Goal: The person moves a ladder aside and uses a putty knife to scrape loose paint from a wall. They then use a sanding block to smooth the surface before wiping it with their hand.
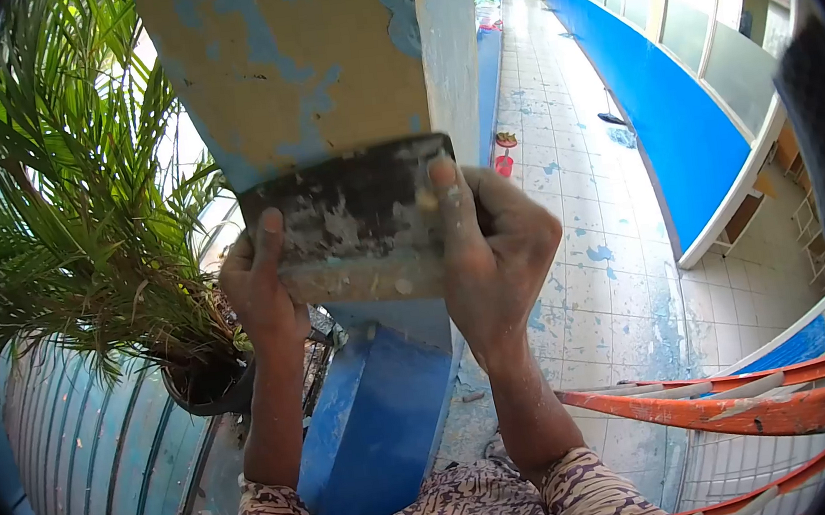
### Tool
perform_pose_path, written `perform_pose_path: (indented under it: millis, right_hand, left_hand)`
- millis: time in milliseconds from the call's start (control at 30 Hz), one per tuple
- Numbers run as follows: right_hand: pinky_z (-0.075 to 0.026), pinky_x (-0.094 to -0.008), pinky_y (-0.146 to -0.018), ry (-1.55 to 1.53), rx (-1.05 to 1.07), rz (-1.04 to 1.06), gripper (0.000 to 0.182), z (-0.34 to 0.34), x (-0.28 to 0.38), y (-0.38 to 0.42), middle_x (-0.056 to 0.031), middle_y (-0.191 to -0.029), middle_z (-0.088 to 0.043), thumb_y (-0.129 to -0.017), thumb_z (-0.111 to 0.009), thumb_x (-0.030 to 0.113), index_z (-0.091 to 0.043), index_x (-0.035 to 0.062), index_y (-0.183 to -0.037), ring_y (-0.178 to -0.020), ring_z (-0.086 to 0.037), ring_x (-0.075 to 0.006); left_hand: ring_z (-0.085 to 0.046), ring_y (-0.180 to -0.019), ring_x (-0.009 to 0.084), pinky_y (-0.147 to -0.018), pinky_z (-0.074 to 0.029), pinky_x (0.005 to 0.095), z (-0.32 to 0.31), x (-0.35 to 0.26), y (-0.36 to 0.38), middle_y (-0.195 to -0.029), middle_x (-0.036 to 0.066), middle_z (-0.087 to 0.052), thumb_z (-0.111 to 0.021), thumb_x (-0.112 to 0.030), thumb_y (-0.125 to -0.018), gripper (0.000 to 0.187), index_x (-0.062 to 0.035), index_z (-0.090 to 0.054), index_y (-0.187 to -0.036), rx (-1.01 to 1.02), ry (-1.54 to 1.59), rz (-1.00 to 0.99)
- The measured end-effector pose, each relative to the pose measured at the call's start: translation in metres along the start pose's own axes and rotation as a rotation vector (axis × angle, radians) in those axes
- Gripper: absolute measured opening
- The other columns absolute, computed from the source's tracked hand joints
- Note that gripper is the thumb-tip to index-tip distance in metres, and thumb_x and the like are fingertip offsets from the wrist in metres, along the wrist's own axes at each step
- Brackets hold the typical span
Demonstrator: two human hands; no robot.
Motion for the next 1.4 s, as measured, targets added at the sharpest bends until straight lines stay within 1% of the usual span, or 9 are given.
perform_pose_path:
  millis: [333, 800, 967, 1067, 1167, 1233, 1300, 1333, 1400]
  right_hand:
    - [-0.032, -0.0286, -0.048, -0.051, 0.013, 0.111, 0.033, -0.013, 0.045, -0.049, -0.0021, -0.053, -0.055, -0.097, -0.071, 0.022, -0.074, -0.0059, -0.079, -0.053, -0.045, -0.0053]
    - [-0.039, -0.0375, -0.051, 0.203, -0.031, 0.212, 0.036, -0.009, 0.043, -0.034, -0.0128, -0.052, -0.051, -0.097, -0.068, 0.021, -0.067, -0.0065, -0.074, -0.049, -0.044, -0.0115]
    - [-0.035, -0.0311, -0.051, 0.216, 0.116, -0.134, 0.033, 0.045, -0.072, 0.068, -0.0046, -0.054, -0.049, -0.100, -0.068, 0.021, -0.068, -0.0053, -0.080, -0.056, -0.042, -0.0067]
    - [-0.043, -0.0330, -0.053, 0.112, 0.377, -0.694, 0.032, 0.079, -0.136, 0.120, -0.0013, -0.057, -0.056, -0.100, -0.068, 0.020, -0.071, -0.0067, -0.083, -0.057, -0.053, -0.0103]
    - [-0.054, -0.0377, -0.070, 0.429, 0.521, -0.624, 0.029, 0.104, -0.149, 0.131, -0.0119, -0.081, -0.073, -0.098, -0.071, 0.022, -0.074, -0.0067, -0.102, -0.076, -0.069, -0.0212]
    - [-0.051, -0.0470, -0.100, 0.680, 0.526, -0.079, 0.055, 0.096, -0.101, 0.115, -0.0255, -0.133, -0.064, -0.093, -0.076, 0.030, -0.063, -0.0039, -0.134, -0.122, -0.064, -0.0362]
    - [-0.034, -0.0541, -0.119, 0.522, 0.859, -0.020, 0.089, 0.065, -0.069, 0.130, -0.0260, -0.163, -0.032, -0.086, -0.082, 0.037, -0.041, 0.0004, -0.155, -0.149, -0.035, -0.0428]
    - [-0.029, -0.0543, -0.122, 0.470, 1.017, -0.008, 0.102, 0.050, -0.060, 0.148, -0.0247, -0.166, -0.026, -0.083, -0.085, 0.040, -0.030, 0.0014, -0.160, -0.153, -0.026, -0.0441]
    - [-0.028, -0.0556, -0.123, 0.330, 1.190, -0.025, 0.106, 0.029, -0.049, 0.189, -0.0251, -0.167, -0.024, -0.080, -0.085, 0.037, -0.027, -0.0008, -0.161, -0.154, -0.023, -0.0442]
  left_hand:
    - [-0.076, -0.077, 0.0196, -0.070, -0.063, 0.0341, -0.037, -0.041, -0.040, -0.098, 0.012, -0.076, -0.077, -0.017, -0.095, 0.025, 0.0039, -0.070, -0.107, 0.102, 0.137, -0.075]
    - [-0.074, -0.087, 0.0182, -0.076, -0.062, 0.0331, -0.025, -0.009, -0.036, -0.107, 0.010, -0.074, -0.077, -0.024, -0.095, 0.036, 0.0024, -0.067, -0.117, 0.111, 0.054, 0.013]
    - [-0.064, -0.088, 0.0094, -0.079, -0.053, 0.0291, 0.042, 0.087, 0.060, -0.103, 0.004, -0.072, -0.072, -0.032, -0.100, 0.036, 0.0024, -0.070, -0.110, 0.196, -0.180, 0.373]
    - [-0.063, -0.089, 0.0096, -0.082, -0.052, 0.0292, 0.059, 0.095, 0.110, -0.107, 0.005, -0.071, -0.070, -0.030, -0.101, 0.036, 0.0010, -0.067, -0.119, 0.287, -0.080, 0.601]
    - [-0.063, -0.099, 0.0148, -0.093, -0.049, 0.0328, 0.055, 0.078, 0.138, -0.112, 0.009, -0.070, -0.064, -0.025, -0.104, 0.044, 0.0023, -0.054, -0.137, 0.452, -0.197, 0.639]
    - [-0.063, -0.099, 0.0155, -0.091, -0.050, 0.0309, 0.054, 0.069, 0.144, -0.111, 0.010, -0.068, -0.060, -0.021, -0.105, 0.045, 0.0015, -0.050, -0.142, 0.526, -0.482, 0.568]
    - [-0.061, -0.089, 0.0172, -0.081, -0.050, 0.0306, 0.028, 0.042, 0.147, -0.098, 0.014, -0.063, -0.053, -0.012, -0.102, 0.055, 0.0015, -0.036, -0.154, 0.710, -1.000, 0.562]
    - [-0.061, -0.089, 0.0172, -0.081, -0.050, 0.0306, 0.025, 0.050, 0.152, -0.098, 0.014, -0.063, -0.053, -0.012, -0.102, 0.055, 0.0015, -0.036, -0.154, 0.702, -0.993, 0.588]
    - [-0.053, -0.072, 0.0162, -0.067, -0.046, 0.0364, 0.003, 0.051, 0.153, -0.084, 0.014, -0.059, -0.053, -0.009, -0.100, 0.067, 0.0014, -0.025, -0.160, 0.721, -0.859, 0.279]
Point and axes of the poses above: each hand's wrist, its own y-axis away from the middle knuckle, its own z-axis out of the back of the hand, x = y × z, the point moved 9 cm from there along -y, towards the middle knuckle
